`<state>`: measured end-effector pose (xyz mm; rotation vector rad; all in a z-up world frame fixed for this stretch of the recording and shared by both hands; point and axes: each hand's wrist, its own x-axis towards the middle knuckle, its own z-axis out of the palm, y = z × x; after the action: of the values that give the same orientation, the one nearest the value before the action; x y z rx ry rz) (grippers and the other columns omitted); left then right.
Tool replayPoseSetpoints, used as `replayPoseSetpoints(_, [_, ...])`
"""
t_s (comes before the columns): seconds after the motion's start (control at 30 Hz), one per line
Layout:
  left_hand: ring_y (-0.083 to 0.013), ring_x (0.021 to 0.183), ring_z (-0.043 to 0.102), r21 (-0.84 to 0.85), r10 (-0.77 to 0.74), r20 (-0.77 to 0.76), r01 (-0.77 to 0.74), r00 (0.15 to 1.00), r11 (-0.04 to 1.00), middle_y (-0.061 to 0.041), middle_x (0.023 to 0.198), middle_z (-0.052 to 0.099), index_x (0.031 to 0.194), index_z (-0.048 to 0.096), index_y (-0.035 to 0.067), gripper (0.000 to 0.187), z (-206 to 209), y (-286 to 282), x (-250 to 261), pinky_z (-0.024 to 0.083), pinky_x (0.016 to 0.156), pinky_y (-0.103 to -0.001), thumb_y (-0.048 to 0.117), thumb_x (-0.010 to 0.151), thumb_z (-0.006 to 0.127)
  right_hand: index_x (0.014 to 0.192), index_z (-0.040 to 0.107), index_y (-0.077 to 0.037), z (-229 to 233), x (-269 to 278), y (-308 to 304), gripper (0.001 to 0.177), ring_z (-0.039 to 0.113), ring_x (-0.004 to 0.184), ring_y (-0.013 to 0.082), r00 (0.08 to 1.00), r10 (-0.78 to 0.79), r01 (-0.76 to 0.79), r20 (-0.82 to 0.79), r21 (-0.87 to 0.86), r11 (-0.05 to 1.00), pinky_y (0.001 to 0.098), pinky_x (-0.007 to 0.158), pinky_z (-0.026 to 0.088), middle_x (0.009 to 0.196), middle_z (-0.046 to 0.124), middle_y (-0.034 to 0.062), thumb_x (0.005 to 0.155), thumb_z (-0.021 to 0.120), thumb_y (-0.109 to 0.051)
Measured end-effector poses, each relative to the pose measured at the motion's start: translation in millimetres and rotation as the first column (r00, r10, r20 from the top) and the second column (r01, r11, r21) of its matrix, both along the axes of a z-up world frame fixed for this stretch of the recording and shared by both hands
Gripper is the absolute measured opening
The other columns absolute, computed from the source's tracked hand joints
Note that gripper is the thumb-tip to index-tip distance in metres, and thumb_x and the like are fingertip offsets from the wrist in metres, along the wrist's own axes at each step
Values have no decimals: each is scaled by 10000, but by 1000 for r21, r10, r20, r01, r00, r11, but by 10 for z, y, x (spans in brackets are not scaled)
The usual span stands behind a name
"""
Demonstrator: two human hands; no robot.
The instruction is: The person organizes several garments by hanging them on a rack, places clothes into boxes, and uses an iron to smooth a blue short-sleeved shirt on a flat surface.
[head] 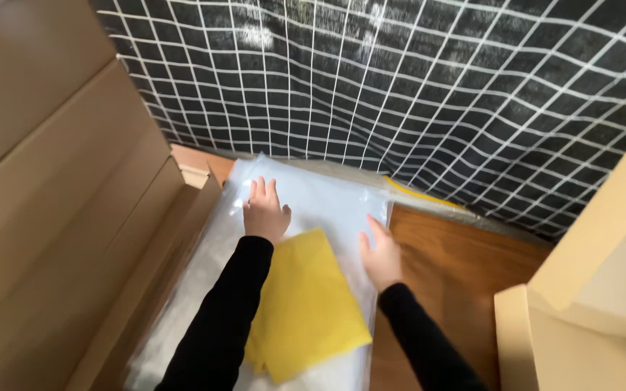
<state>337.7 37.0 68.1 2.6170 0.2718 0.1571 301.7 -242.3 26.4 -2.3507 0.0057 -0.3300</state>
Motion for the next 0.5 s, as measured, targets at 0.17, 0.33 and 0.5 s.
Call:
replayPoseSetpoints(0.17, [-274,1668,223,196,-98,84,80,992,977,-91,1815,226,1643,381,171,671,-399,50,680,206,1287,-709,389,1044,593,1584,485,51,-240,610,332,605,436,1510,465,961,256,-228,109,-219,949,544,1254,376,1641,443,315,1040,590,-193])
replayPoseSetpoints(0.33, [-220,1672,200,268,-156,-11,153,988,951,-38,1799,277,1661,389,297,596,-748,372,1098,139,1306,-691,519,1108,387,1640,441,-55,-415,961,190,651,364,1585,379,963,269,-253,-30,-448,857,613,1261,300,1699,414,210,1101,509,-411])
replayPoseSetpoints(0.5, [-194,1683,125,349,-69,-48,81,996,934,18,1824,187,1687,291,412,658,-1103,717,1196,39,1338,-627,701,1102,213,1703,323,-214,-456,1034,-113,724,234,1654,255,981,19,-141,-191,-648,749,629,1314,125,1789,278,74,1108,329,-627])
